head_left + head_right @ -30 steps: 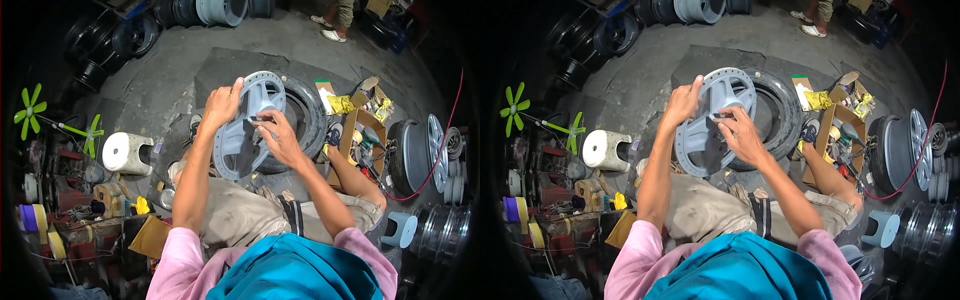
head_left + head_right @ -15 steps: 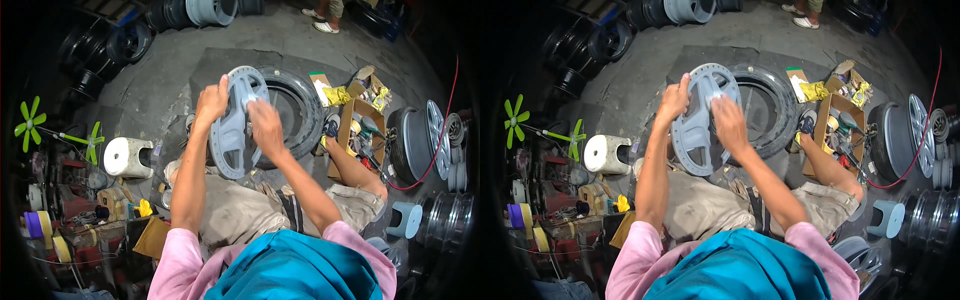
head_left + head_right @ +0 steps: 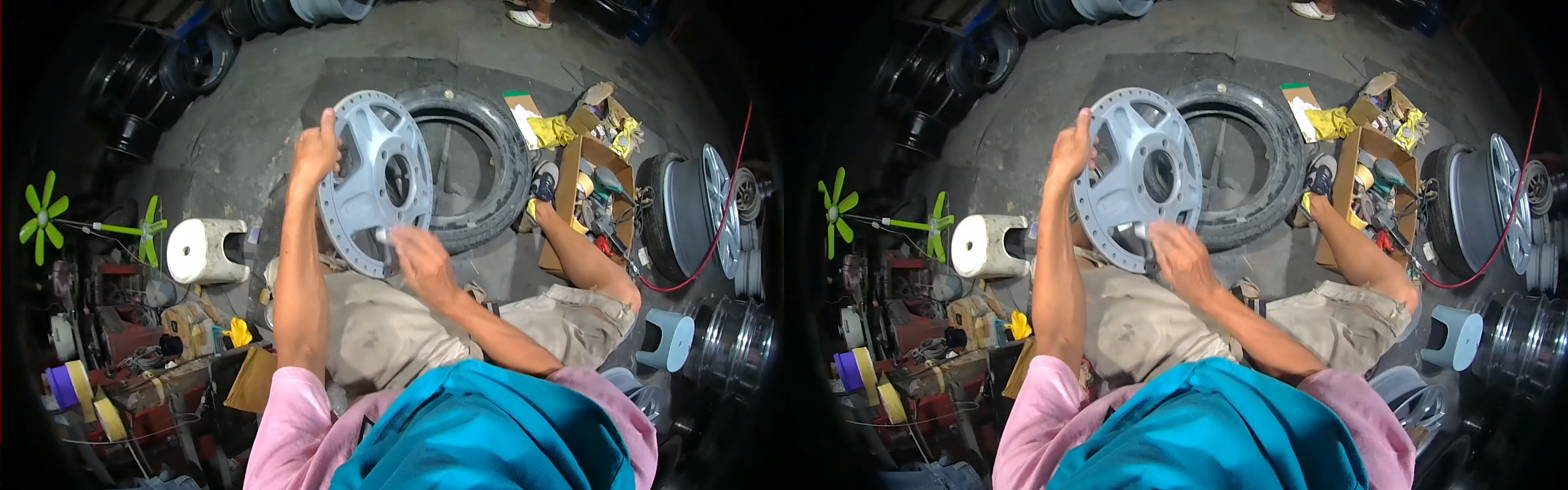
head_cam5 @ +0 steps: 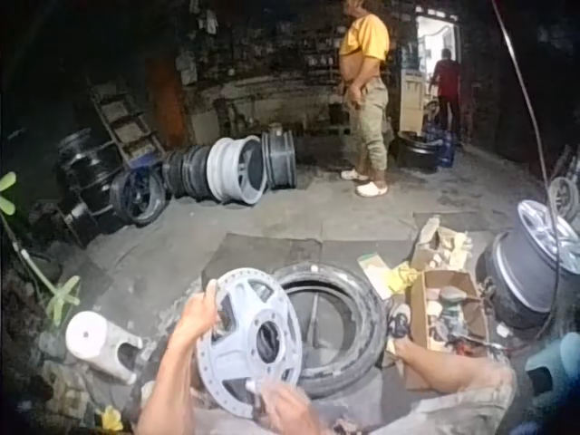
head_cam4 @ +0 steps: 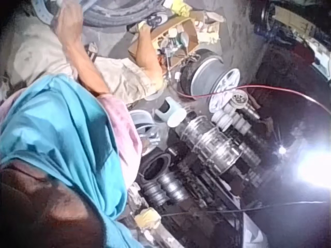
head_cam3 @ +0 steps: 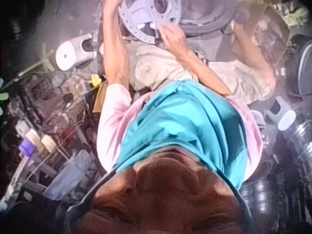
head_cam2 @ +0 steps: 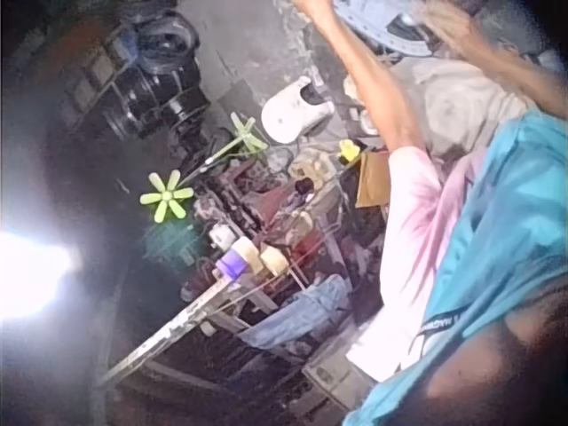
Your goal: The person sands the surface of a silver car rim by hand using a small piece of sandpaper. They then use a small tool to apply a dark substance to specific areas of the rim, spreading it across the surface with repeated wiping motions.
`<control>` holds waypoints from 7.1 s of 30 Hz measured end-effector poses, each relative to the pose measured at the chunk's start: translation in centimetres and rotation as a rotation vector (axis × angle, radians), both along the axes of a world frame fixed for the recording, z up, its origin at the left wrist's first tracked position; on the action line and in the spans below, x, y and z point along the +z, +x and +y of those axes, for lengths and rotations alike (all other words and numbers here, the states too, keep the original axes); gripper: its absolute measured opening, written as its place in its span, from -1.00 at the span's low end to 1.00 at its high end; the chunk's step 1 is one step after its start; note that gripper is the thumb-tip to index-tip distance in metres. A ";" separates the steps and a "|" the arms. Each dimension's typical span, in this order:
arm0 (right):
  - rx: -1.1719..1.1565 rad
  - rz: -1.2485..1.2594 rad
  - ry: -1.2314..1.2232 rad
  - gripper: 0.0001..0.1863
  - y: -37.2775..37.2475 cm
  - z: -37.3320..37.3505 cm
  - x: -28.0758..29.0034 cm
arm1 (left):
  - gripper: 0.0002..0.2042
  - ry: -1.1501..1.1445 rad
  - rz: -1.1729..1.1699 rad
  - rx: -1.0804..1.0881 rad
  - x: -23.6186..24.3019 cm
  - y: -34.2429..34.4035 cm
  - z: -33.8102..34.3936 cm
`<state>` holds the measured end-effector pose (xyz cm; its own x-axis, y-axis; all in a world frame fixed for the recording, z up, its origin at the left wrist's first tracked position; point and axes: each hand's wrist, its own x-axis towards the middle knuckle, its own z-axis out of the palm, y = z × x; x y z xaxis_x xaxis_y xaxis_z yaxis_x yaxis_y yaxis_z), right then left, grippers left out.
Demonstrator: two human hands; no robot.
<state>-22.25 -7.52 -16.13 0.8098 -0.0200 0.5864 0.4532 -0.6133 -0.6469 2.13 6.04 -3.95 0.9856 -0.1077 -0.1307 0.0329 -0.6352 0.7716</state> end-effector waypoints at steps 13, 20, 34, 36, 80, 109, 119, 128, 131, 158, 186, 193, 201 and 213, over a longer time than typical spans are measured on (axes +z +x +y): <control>0.054 -0.138 -0.269 -0.54 2.3 -3.4 0.6 | -0.20 -0.013 0.009 0.076 -0.5 -0.4 1.3; -0.034 -0.048 -0.111 -0.56 4.6 0.6 4.0 | -0.20 0.049 -0.025 0.021 -0.2 -0.8 -0.2; 0.065 0.005 -0.442 -0.66 6.1 -0.8 4.9 | -0.23 0.042 -0.038 0.059 -0.9 -0.1 1.4; 0.032 0.062 -0.261 -0.71 5.1 0.9 4.8 | -0.23 0.045 -0.048 0.051 -0.3 -0.3 0.5; 0.077 0.525 0.127 -0.58 -1.5 -1.9 -3.5 | -0.22 0.128 -0.012 0.043 -0.2 0.0 1.2; -0.166 0.483 0.196 -0.49 -2.6 1.7 -5.1 | -0.22 0.160 -0.028 0.064 -0.6 0.7 2.1; -0.320 0.517 0.167 -0.49 2.2 -0.7 -9.2 | -0.23 0.135 -0.003 0.064 -0.2 -0.2 0.7; -0.420 0.555 0.232 -0.58 4.2 -4.3 -13.7 | -0.22 0.184 -0.030 0.059 0.3 -0.7 0.8; -0.390 0.534 0.423 -0.66 5.0 -3.7 -14.2 | -0.25 0.170 -0.019 0.065 0.1 -1.0 0.1; -0.167 0.942 1.289 -0.70 7.9 -8.9 -11.3 | -0.21 0.202 -0.091 -0.002 3.1 -2.9 -0.5; 0.515 -0.544 -0.565 -0.83 10.8 -8.1 4.2 | -0.22 0.168 -0.116 -0.139 3.2 -3.2 -3.1; -0.226 0.180 0.389 -0.72 14.8 -10.0 -0.7 | -0.22 0.187 -0.137 -0.134 3.9 -3.7 -2.4; -0.408 0.807 1.340 -0.62 4.1 -1.8 -9.4 | -0.26 0.139 -0.135 -0.111 3.7 -3.9 -3.5; -0.802 0.328 0.488 -0.67 16.8 -15.6 -9.9 | -0.18 0.028 -0.075 -0.123 3.8 -5.0 -5.5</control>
